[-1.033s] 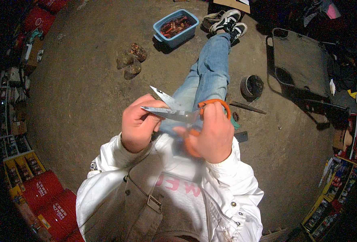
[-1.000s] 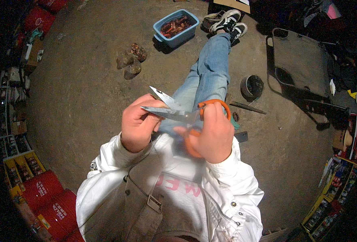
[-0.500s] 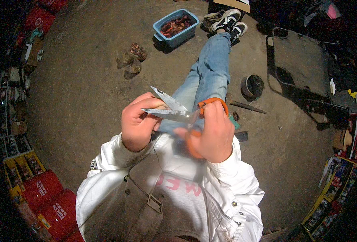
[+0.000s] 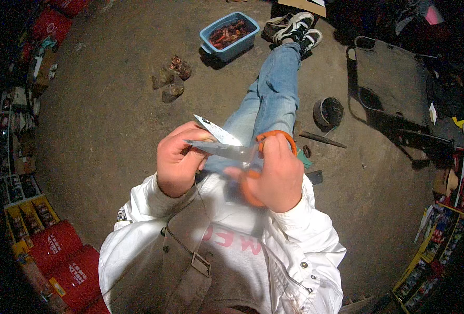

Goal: The person sits on the floor and uses orange-handled shears to trim the stems off dried red peppers one by one. Trimmed pieces are placed into a blue plastic container nearby.

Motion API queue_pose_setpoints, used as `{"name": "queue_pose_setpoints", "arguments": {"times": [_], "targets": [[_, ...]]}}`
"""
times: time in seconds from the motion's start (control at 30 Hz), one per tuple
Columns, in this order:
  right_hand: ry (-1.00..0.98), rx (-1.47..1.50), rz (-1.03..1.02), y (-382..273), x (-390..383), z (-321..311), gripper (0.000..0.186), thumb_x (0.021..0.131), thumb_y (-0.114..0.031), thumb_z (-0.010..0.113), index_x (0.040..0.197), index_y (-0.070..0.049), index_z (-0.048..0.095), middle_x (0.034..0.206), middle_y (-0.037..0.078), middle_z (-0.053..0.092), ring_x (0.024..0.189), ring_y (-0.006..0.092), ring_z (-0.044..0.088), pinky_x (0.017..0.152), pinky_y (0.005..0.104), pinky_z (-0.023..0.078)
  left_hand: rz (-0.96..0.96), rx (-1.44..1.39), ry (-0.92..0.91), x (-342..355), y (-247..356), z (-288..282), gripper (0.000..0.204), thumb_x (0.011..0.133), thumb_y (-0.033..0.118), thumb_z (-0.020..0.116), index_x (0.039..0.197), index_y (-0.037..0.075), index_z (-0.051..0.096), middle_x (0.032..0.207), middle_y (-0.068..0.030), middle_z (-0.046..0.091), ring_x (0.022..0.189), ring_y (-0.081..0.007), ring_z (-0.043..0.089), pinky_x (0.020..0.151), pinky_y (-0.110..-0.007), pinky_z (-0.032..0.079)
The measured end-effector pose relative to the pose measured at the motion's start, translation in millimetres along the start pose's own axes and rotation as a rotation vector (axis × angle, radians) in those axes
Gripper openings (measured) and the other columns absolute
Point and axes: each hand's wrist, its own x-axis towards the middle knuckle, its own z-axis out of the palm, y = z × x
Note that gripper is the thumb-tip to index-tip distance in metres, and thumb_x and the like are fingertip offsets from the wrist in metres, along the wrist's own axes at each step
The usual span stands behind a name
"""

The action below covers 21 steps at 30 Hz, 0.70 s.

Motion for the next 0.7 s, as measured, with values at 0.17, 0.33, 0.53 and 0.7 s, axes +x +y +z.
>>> {"name": "queue_pose_setpoints", "arguments": {"times": [0.17, 0.33, 0.53, 0.7], "targets": [[-0.001, 0.026, 0.021, 1.7, -3.0, 3.6, 0.065, 0.055, -0.046, 0.085, 0.087, -0.002, 0.05, 0.078, 0.012, 0.051, 0.062, 0.0316, 0.055, 0.051, 0.0374, 0.044, -0.057, -0.01, -0.019, -0.7, -0.2, -2.8, 0.009, 0.087, -0.005, 0.054, 0.087, -0.004, 0.063, 0.077, -0.0036, 0.052, 0.055, -0.0056, 0.045, 0.049, -0.02, 0.032], [0.017, 0.03, -0.059, 2.0, -0.7, 2.1, 0.065, 0.054, -0.045, 0.085, 0.087, -0.002, 0.049, 0.079, 0.011, 0.05, 0.064, 0.0314, 0.055, 0.052, 0.037, 0.044, -0.043, -0.012, -0.01, 1.1, -0.4, -0.8, 0.014, 0.083, -0.009, 0.051, 0.086, -0.004, 0.064, 0.076, -0.0032, 0.051, 0.055, -0.0057, 0.045, 0.048, -0.021, 0.032], [-0.004, -0.007, -0.039, -1.8, 1.3, 0.4, 0.067, 0.054, -0.043, 0.086, 0.09, -0.001, 0.049, 0.08, 0.011, 0.05, 0.065, 0.0318, 0.055, 0.052, 0.0379, 0.044, -0.033, 0.008, -0.007, 1.1, 1.3, 0.4, 0.018, 0.081, -0.012, 0.049, 0.087, -0.004, 0.064, 0.075, -0.0034, 0.051, 0.054, -0.0058, 0.045, 0.047, -0.02, 0.033], [-0.042, 0.018, -0.008, -2.1, 0.0, 0.9, 0.066, 0.055, -0.043, 0.085, 0.092, -0.001, 0.051, 0.082, 0.012, 0.052, 0.065, 0.0326, 0.057, 0.052, 0.0386, 0.046, -0.068, -0.006, -0.066, 2.8, 2.1, -5.0, 0.016, 0.082, -0.011, 0.049, 0.088, -0.004, 0.063, 0.076, -0.0036, 0.051, 0.054, -0.0061, 0.045, 0.048, -0.02, 0.033]]}}
